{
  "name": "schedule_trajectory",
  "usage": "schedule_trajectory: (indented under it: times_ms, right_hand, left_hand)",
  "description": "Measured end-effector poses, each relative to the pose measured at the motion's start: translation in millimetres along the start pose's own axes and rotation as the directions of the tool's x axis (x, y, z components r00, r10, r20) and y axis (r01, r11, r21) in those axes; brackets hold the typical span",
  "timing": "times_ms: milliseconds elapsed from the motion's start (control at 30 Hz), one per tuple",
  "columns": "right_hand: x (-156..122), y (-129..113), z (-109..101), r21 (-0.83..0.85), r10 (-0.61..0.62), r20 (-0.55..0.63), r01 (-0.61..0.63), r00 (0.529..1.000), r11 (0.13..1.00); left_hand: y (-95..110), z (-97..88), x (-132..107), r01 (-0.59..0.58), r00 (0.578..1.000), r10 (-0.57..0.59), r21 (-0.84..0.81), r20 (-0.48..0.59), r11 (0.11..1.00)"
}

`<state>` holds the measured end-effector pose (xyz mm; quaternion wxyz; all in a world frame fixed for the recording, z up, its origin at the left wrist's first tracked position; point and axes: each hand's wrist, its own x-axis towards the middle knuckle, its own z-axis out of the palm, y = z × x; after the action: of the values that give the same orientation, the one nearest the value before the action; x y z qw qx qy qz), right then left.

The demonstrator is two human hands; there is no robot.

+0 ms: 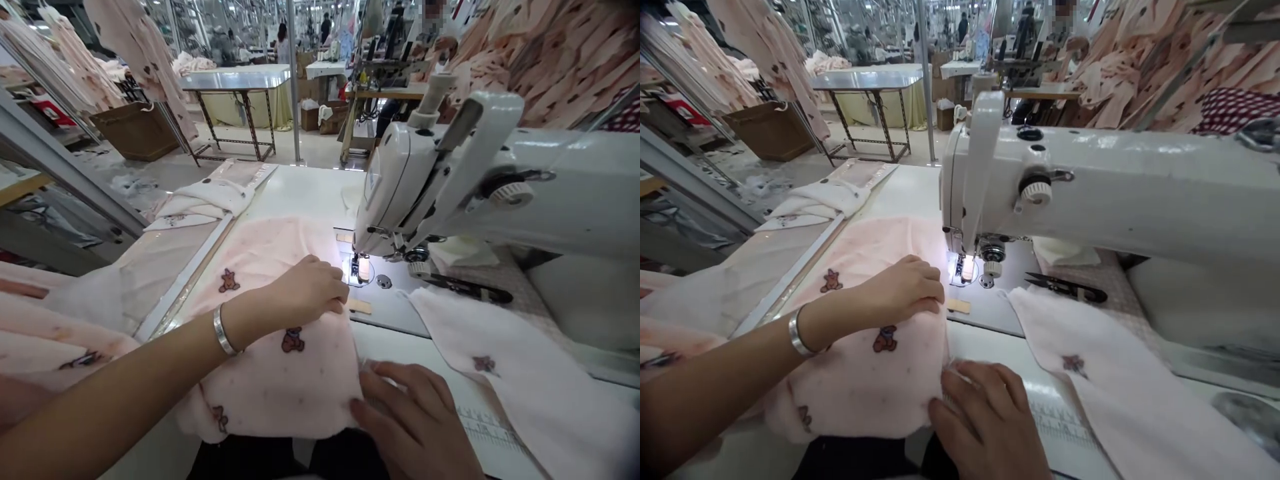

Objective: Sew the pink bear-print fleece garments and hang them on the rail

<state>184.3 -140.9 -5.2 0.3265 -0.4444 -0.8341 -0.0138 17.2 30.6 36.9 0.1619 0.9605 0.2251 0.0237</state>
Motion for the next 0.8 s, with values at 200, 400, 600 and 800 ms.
schedule_trajectory:
  times_ms: [200,400,600,800]
  right_hand:
    - [-2,-6,7,0.093,0.180,-0.027,-0.176,0.983,0.980]
    - [6,-1,-1,0.040,0.081,0.066,-0.084,0.995,0.996]
    - [4,-1,2,0.084,0.120,0.074,-0.126,0.990,0.988]
    - [15,6,4,0.026,0.126,0.083,-0.128,0.989,0.991]
  left_hand:
    - [-1,1.7,2,0.027,1.000,-0.027,0.011,-0.004,1.000]
    - [14,14.4,-1,0.024,0.984,0.009,0.182,-0.177,0.983]
    - [38,27.3,-35,0.054,0.991,-0.035,0.144,-0.131,0.988]
    - [11,31.4,-38,-0.028,0.977,0.032,0.024,-0.212,0.999]
